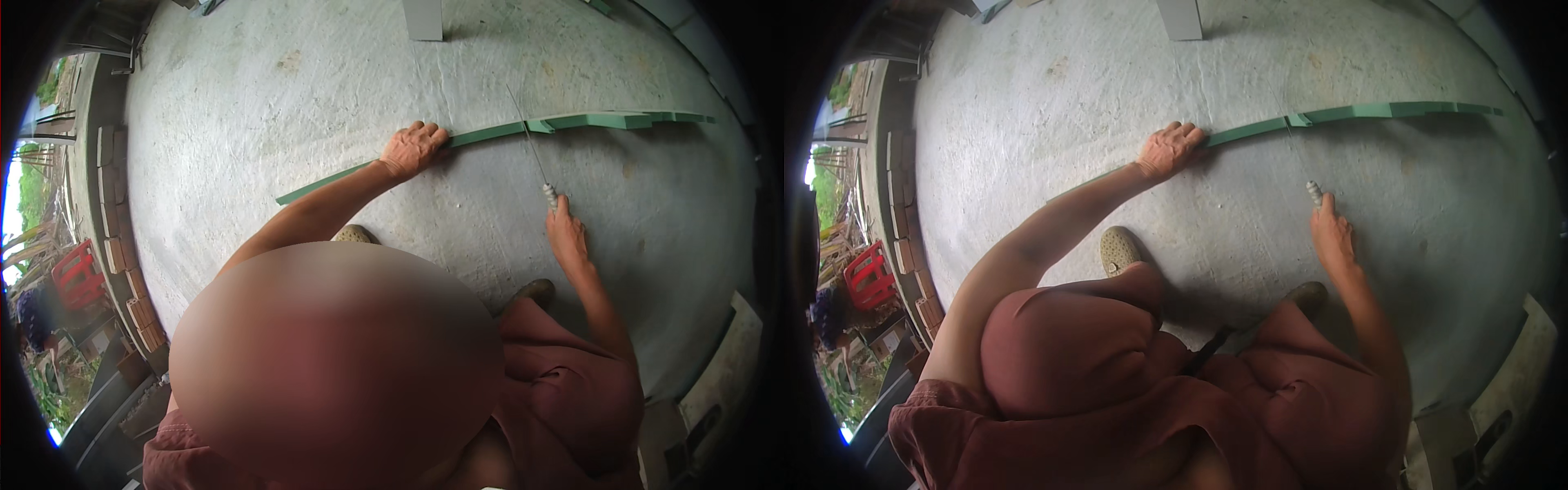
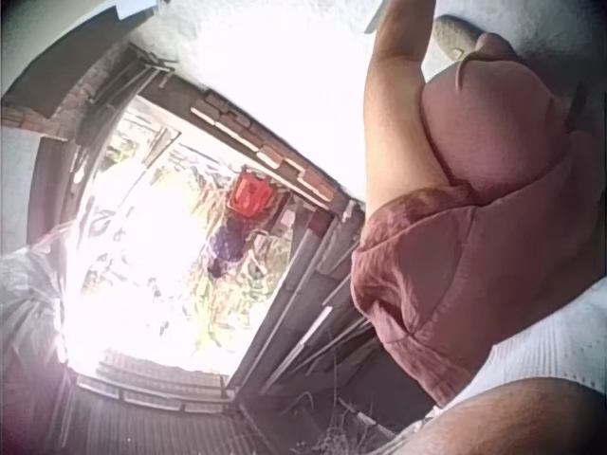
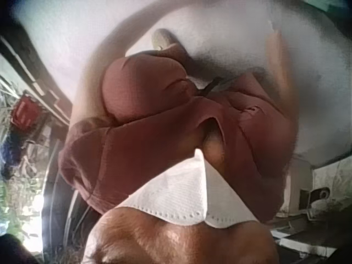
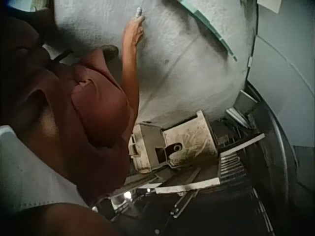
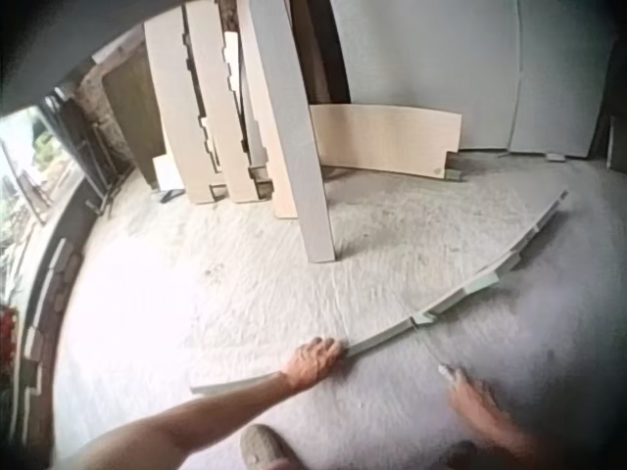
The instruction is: The person cuts a strip of green-painted wood with a hand saw.
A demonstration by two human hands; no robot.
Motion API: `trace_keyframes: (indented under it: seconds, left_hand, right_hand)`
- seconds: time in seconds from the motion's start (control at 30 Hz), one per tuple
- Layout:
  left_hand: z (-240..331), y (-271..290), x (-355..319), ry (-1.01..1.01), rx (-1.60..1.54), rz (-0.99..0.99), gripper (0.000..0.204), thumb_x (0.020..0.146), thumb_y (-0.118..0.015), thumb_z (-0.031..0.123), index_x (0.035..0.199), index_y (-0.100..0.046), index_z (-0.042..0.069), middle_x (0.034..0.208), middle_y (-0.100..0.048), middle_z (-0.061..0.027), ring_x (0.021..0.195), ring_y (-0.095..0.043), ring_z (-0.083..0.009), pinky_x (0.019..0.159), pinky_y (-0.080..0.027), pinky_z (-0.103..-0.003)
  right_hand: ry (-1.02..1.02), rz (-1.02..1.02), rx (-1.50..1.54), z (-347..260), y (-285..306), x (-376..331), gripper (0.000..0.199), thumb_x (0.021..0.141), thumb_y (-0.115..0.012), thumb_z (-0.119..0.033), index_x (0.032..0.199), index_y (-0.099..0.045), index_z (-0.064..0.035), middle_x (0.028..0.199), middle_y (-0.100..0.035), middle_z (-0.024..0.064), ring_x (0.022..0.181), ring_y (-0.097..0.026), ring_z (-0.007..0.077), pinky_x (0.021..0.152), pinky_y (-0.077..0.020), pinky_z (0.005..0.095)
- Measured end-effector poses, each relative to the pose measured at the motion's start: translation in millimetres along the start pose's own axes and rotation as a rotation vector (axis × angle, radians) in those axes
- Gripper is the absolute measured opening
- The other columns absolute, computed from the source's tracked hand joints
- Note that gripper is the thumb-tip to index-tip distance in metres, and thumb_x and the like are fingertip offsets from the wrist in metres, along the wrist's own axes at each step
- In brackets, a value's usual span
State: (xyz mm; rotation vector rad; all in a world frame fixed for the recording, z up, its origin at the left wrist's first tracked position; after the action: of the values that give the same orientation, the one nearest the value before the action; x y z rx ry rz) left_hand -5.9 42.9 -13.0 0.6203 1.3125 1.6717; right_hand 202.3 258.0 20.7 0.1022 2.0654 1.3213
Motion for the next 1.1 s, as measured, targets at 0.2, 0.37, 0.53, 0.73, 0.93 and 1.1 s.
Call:
trace_keyframes:
  seconds: [0.2, 0.37, 0.53, 0.73, 0.93, 1.1]
  left_hand:
    - [-13, 17, -2, -0.01, -0.04, -0.017, 0.022, 0.088, -0.052, 0.026, 0.102, -0.05, 0.009, 0.093, -0.055, -0.0082, 0.091, -0.055, -0.0253, 0.077, -0.048, -0.038]
    - [-47, 28, -14, -0.039, -0.074, -0.021, 0.019, 0.09, -0.047, 0.024, 0.101, -0.05, 0.009, 0.097, -0.057, -0.0081, 0.094, -0.055, -0.0253, 0.079, -0.047, -0.037]
    - [-81, 31, -36, -0.033, 0.02, -0.042, 0.02, 0.088, -0.053, 0.026, 0.098, -0.052, 0.009, 0.093, -0.056, -0.0072, 0.088, -0.055, -0.0248, 0.075, -0.047, -0.035]
    - [-90, 29, -37, -0.021, 0.006, 0.029, 0.026, 0.085, -0.058, 0.033, 0.092, -0.051, 0.009, 0.088, -0.053, -0.0057, 0.079, -0.054, -0.0224, 0.068, -0.047, -0.035]
    - [-54, 36, -5, 0.125, -0.085, 0.06, 0.04, 0.08, -0.063, 0.036, 0.104, -0.052, 0.005, 0.102, -0.05, -0.0084, 0.096, -0.047, -0.0243, 0.083, -0.038, -0.035]
    - [-31, 22, 13, 0.172, -0.064, 0.234, 0.031, 0.08, -0.062, 0.033, 0.099, -0.054, 0.011, 0.096, -0.05, -0.0059, 0.09, -0.047, -0.0233, 0.076, -0.037, -0.035]
  right_hand:
    - [0.126, -0.227, -0.158, -21, 52, 3, 0.025, 0.092, -0.044, -0.018, 0.108, -0.035, -0.0008, 0.072, -0.059, 0.0246, 0.072, -0.06, 0.0441, 0.063, -0.0464, 0.0512]
    - [0.034, -0.304, -0.093, -66, 50, 7, 0.026, 0.093, -0.043, -0.019, 0.109, -0.035, -0.0001, 0.074, -0.06, 0.0259, 0.074, -0.061, 0.0431, 0.063, -0.047, 0.051]
    - [0.018, -0.231, 0.018, -87, -7, 8, 0.026, 0.092, -0.044, -0.019, 0.109, -0.035, -0.001, 0.078, -0.061, 0.0258, 0.072, -0.062, 0.0427, 0.062, -0.0495, 0.0492]
    - [-0.035, -0.042, 0.121, -98, -36, 6, 0.029, 0.092, -0.047, -0.021, 0.112, -0.036, -0.0032, 0.082, -0.064, 0.0211, 0.074, -0.063, 0.0385, 0.062, -0.0516, 0.0467]
    - [-0.153, -0.04, 0.149, -106, -40, 3, 0.029, 0.091, -0.046, -0.021, 0.111, -0.037, -0.0015, 0.086, -0.063, 0.0226, 0.078, -0.063, 0.0395, 0.067, -0.05, 0.0478]
    - [-0.198, -0.067, 0.21, -129, -53, -4, 0.029, 0.091, -0.045, -0.02, 0.111, -0.038, -0.0007, 0.087, -0.062, 0.0245, 0.079, -0.062, 0.0416, 0.069, -0.0493, 0.0479]
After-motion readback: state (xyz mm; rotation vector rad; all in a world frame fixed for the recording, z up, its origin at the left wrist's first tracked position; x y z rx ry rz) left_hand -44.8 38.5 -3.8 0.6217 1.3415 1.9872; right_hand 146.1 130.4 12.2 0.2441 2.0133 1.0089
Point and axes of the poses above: each hand's wrist, its own x-axis towards the middle knuckle, its own y-axis out of the back of the hand, z = x × y, the point moved 5 cm from there along x, towards the middle knuckle
